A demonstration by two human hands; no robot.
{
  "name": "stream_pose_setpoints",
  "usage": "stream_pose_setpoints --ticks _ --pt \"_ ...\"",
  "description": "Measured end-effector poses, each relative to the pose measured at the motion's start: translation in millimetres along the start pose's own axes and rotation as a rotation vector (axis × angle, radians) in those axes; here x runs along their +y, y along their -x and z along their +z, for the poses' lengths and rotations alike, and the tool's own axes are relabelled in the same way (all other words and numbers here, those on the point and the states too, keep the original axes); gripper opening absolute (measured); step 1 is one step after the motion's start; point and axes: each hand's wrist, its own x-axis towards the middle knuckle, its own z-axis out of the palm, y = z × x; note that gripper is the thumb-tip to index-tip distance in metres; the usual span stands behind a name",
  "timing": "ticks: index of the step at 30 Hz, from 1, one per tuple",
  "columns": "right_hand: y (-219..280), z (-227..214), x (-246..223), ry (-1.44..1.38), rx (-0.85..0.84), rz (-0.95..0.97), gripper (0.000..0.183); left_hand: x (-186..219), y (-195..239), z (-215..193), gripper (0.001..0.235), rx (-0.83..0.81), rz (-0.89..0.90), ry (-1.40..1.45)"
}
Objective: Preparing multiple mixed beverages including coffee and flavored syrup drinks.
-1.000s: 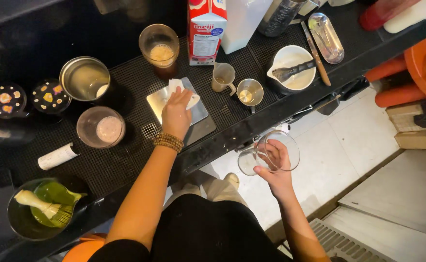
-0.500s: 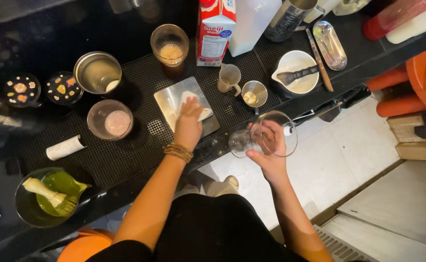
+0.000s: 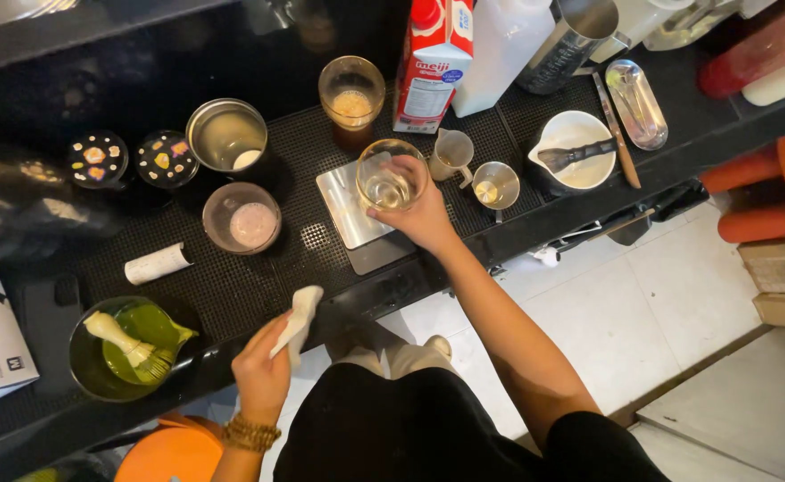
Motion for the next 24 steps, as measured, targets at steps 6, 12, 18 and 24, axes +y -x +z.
stream_pose_setpoints --ticks 6,12,18,24 --pt "-2.4 4.8 -11.6 -0.037 -0.115 -0.052 0.108 -61.2 83.8 -8.4 0.034 0.085 -0.524 0.134" --pt "104.9 -24.4 -6.0 0.717 -0.005 0.060 0.081 -12.8 41.9 -41.1 0.032 0.100 -0.783 0.608" --pt "119.1 -29.6 -14.1 1.048 -0.102 -0.050 0.070 -21.0 -3.2 -25.5 0.030 -0.048 -0.554 0.315" --pt "101.0 -41.4 -38.9 1.066 -0.197 0.008 0.069 41.0 -27.4 41.4 0.034 -0.196 -0.706 0.522"
